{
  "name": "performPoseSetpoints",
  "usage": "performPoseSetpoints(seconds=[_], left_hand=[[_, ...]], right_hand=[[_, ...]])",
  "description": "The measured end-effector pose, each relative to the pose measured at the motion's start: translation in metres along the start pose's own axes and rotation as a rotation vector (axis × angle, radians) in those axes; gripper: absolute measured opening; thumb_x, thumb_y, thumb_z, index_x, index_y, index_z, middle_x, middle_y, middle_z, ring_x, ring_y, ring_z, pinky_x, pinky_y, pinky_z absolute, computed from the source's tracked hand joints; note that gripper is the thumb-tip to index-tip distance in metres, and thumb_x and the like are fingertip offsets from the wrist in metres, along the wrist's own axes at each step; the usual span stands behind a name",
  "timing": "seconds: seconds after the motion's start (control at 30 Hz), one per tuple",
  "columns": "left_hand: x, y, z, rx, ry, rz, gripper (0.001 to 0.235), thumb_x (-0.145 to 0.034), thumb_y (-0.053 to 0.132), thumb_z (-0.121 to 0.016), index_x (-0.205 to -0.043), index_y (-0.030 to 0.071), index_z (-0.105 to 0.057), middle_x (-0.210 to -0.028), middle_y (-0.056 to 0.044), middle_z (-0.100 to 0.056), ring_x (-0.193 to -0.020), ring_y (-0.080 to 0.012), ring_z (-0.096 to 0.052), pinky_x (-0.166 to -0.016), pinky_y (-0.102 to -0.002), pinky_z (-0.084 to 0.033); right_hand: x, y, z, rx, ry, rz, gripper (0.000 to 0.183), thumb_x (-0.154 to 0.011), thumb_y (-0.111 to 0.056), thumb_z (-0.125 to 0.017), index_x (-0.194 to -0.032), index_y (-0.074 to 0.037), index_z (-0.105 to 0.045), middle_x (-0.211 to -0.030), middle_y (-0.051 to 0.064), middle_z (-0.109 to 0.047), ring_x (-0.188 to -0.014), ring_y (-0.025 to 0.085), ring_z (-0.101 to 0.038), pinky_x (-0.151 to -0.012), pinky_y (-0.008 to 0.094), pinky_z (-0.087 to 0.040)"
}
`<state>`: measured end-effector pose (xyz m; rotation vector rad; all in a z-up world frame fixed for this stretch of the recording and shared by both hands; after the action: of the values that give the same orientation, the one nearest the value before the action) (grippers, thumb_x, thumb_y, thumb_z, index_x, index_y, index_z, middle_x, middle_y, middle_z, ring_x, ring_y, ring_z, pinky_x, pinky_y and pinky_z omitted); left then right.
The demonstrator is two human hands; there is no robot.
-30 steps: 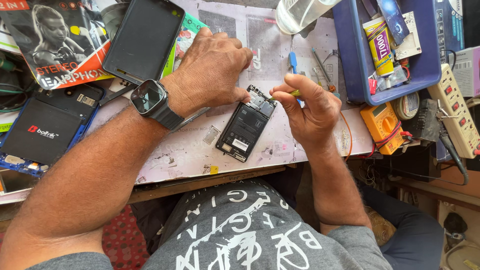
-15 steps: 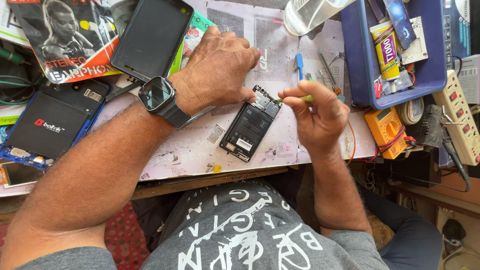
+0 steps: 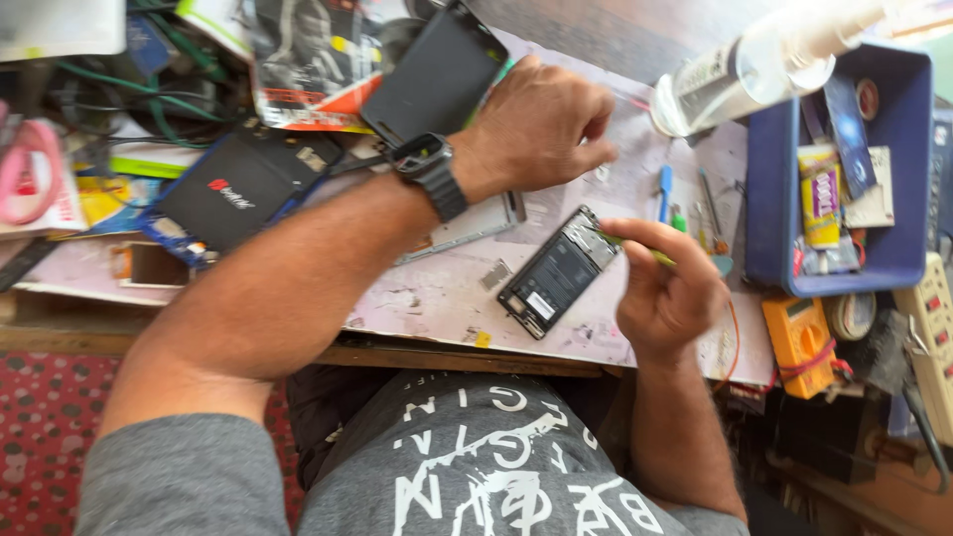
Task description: The person uses a small screwdriver to loosen and remove screws from the internal frame of a disassembled smartphone. They carefully place the removed screws on the workbench and continue unscrewing additional fasteners from different areas of the phone chassis.
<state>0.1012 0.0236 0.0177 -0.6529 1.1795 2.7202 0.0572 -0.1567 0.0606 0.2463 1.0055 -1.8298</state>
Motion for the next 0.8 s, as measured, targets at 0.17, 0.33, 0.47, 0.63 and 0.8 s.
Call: performPoseSetpoints(seconds=[0.17, 0.33, 0.47, 0.63, 0.8], left_hand=[[-0.003, -0.005, 0.037, 0.106, 0.28, -0.037, 0.038, -0.087, 0.034, -0.084, -0.067, 0.008, -0.064, -0.057, -0.009, -0.063, -0.053, -0.0242, -0.062, -0.05, -0.042, -0.046], [-0.019, -0.032, 0.031, 0.51, 0.243, 0.009, 0.042, -0.093, 0.034, -0.082, -0.067, 0.009, -0.061, -0.057, 0.0, -0.054, -0.052, -0.0082, -0.047, -0.048, -0.031, -0.037], [-0.024, -0.046, 0.028, 0.661, 0.271, -0.007, 0.041, -0.098, 0.037, -0.078, -0.07, 0.013, -0.062, -0.061, 0.006, -0.054, -0.057, -0.0022, -0.046, -0.05, -0.024, -0.036], [-0.025, -0.05, 0.029, 0.612, 0.306, 0.001, 0.04, -0.097, 0.036, -0.079, -0.069, 0.013, -0.062, -0.059, 0.005, -0.053, -0.055, -0.0029, -0.045, -0.048, -0.025, -0.035], [-0.025, -0.046, 0.033, 0.608, 0.344, -0.017, 0.039, -0.095, 0.034, -0.08, -0.068, 0.012, -0.063, -0.059, 0.004, -0.054, -0.054, -0.0038, -0.044, -0.047, -0.026, -0.035]], right_hand=[[-0.005, -0.004, -0.002, -0.334, 0.094, -0.01, 0.027, -0.118, -0.016, -0.059, -0.138, -0.009, -0.043, -0.102, 0.021, -0.073, -0.089, 0.024, -0.077, -0.082, 0.032, -0.065], [-0.015, -0.022, -0.045, -0.451, -0.077, 0.01, 0.032, -0.117, -0.01, -0.057, -0.144, -0.01, -0.039, -0.102, 0.021, -0.075, -0.09, 0.024, -0.077, -0.08, 0.028, -0.063], [-0.022, -0.036, -0.079, -0.517, -0.135, -0.01, 0.032, -0.115, -0.005, -0.056, -0.143, -0.008, -0.04, -0.104, 0.02, -0.075, -0.092, 0.021, -0.076, -0.082, 0.029, -0.064], [-0.03, -0.045, -0.103, -0.461, -0.171, 0.016, 0.031, -0.114, -0.002, -0.055, -0.141, -0.006, -0.039, -0.106, 0.018, -0.075, -0.093, 0.02, -0.076, -0.084, 0.029, -0.065], [-0.036, -0.044, -0.114, -0.499, -0.194, -0.012, 0.031, -0.117, -0.002, -0.054, -0.143, -0.007, -0.038, -0.107, 0.019, -0.074, -0.1, 0.021, -0.075, -0.089, 0.03, -0.064]])
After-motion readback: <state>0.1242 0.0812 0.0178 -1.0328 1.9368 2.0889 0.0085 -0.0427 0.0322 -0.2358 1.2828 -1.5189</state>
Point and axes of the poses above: each hand's wrist, its own x-axis away from the middle knuckle, its own z-axis out of the back of the hand, y = z × x, the point moved 10 cm from there along -x, towards the middle knuckle
